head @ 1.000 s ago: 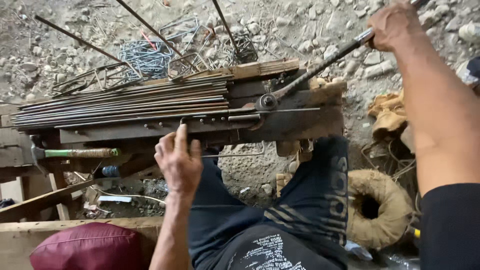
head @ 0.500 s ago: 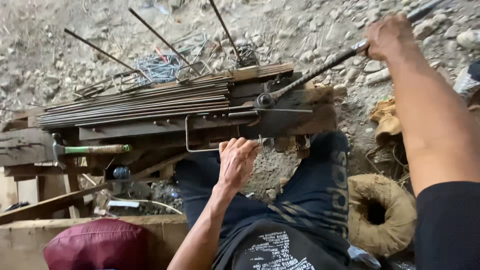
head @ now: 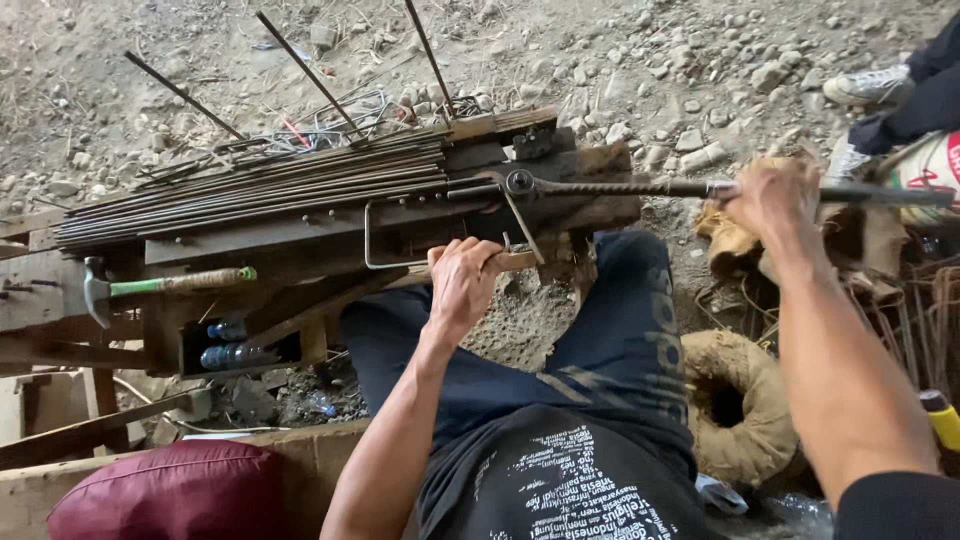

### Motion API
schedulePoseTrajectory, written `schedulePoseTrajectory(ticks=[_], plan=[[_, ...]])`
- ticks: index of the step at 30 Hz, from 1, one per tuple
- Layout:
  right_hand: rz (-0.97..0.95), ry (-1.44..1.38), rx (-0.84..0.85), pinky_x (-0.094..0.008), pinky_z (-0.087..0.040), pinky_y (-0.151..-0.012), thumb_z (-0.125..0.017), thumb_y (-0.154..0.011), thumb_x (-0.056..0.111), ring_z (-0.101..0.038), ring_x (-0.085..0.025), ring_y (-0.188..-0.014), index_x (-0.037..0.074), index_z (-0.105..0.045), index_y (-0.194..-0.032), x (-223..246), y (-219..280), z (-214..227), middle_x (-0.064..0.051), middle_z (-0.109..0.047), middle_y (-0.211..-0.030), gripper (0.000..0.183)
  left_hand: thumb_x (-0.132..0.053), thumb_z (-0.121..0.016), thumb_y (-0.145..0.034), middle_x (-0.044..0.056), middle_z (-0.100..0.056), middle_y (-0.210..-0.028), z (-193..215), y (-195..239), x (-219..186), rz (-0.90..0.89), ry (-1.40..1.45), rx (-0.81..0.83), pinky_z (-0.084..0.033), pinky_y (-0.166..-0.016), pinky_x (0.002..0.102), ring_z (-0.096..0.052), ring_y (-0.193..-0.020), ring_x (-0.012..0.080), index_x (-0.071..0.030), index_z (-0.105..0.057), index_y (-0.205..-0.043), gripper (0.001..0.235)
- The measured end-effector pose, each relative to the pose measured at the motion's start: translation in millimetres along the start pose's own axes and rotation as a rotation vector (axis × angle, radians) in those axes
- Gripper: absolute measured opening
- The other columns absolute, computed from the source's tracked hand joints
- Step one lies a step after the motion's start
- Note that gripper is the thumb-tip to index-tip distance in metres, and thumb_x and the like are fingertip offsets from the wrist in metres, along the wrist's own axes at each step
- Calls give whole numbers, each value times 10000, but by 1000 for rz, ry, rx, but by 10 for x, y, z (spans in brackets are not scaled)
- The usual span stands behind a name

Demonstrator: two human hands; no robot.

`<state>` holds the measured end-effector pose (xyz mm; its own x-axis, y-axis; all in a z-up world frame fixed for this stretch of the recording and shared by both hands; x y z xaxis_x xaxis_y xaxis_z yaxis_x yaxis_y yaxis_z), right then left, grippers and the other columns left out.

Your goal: The person sits on the ground and uses a manual metal bending jig to bend thin metal rods into rectangular shapes. They insert the rods into the jig, rotate a crank handle to bend the metal, and occasionally use a hammer to adjust the pieces.

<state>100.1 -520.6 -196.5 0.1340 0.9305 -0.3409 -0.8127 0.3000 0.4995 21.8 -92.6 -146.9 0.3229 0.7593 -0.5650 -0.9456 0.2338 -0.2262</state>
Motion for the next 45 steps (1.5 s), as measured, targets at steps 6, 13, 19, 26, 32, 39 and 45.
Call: schedulePoseTrajectory(ticks=[6, 13, 19, 26, 32, 39, 45], plan=[[-29, -228, -167, -622, -137, -1160, -625, -877, 619, -635, -452, -1173, 171, 38, -1709, -6, 538, -256, -89, -755, -716, 1155, -272, -590, -914, -46, -654, -757, -6, 3, 17, 60, 20, 18, -284, -821, 407, -586, -769, 219, -216, -731, -874, 156], [-60, -321, -171, -466, -496, -909, -648, -897, 649, -676, -306, -959, 175, -697, -991, 77, 987, -391, -131, -662, -1089, 486, -327, -611, -923, -66, -656, -799, -134, -15, 154, 82, 6, 87, -271, -835, 419, -593, -826, 209, -230, -726, -918, 150], [-56, -352, -145, -373, -545, -662, -667, -914, 561, -697, -251, -733, 261, -693, -1038, 151, 1296, -334, -85, -730, -808, 326, -303, -538, -974, -36, -632, -816, -125, -38, 188, 121, 56, 182, -258, -831, 405, -578, -839, 211, -215, -738, -946, 220], [-35, -250, -336, -374, -494, -803, -638, -915, 683, -658, -179, -713, 272, -722, -904, 66, 1030, -501, 3, -690, -726, 420, -280, -575, -926, -51, -707, -873, -100, -66, 162, 115, 41, 165, -277, -787, 418, -631, -848, 212, -242, -773, -989, 211], [46, -276, -399, -580, -447, -932, -755, -844, 482, -646, -325, -898, 88, -621, -1218, -42, 359, -408, -105, -649, -901, 559, -336, -619, -888, 39, -741, -1095, 29, -229, 69, 128, 13, 418, -494, -737, 447, -685, -952, 305, -177, -748, -1082, 283], [-90, -100, -144, -463, -386, -942, -522, -913, 723, -693, -297, -960, 271, -760, -894, -197, -448, -1532, -71, -749, -866, 511, -290, -624, -852, 38, -743, -1090, -130, -329, 205, -5, 15, 440, -498, -763, 469, -685, -988, 319, -136, -737, -1068, 289], [169, -237, -696, -270, -440, -641, -791, -966, 450, -448, -54, -501, 259, -790, -1156, -45, 311, -486, 77, -603, -589, 270, -331, -665, -917, 115, -696, -1178, -55, -277, 145, 57, 85, 488, -525, -814, 516, -665, -1021, 358, -73, -708, -1144, 347]])
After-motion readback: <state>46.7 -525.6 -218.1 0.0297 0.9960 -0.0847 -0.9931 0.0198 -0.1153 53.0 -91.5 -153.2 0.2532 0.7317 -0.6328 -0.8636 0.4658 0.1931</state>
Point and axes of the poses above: each hand's wrist, its own y-axis away from the middle knuckle, its own z-axis out of the back of the hand, x = y × z, the point moved 6 cm from there along -y, towards the middle knuckle
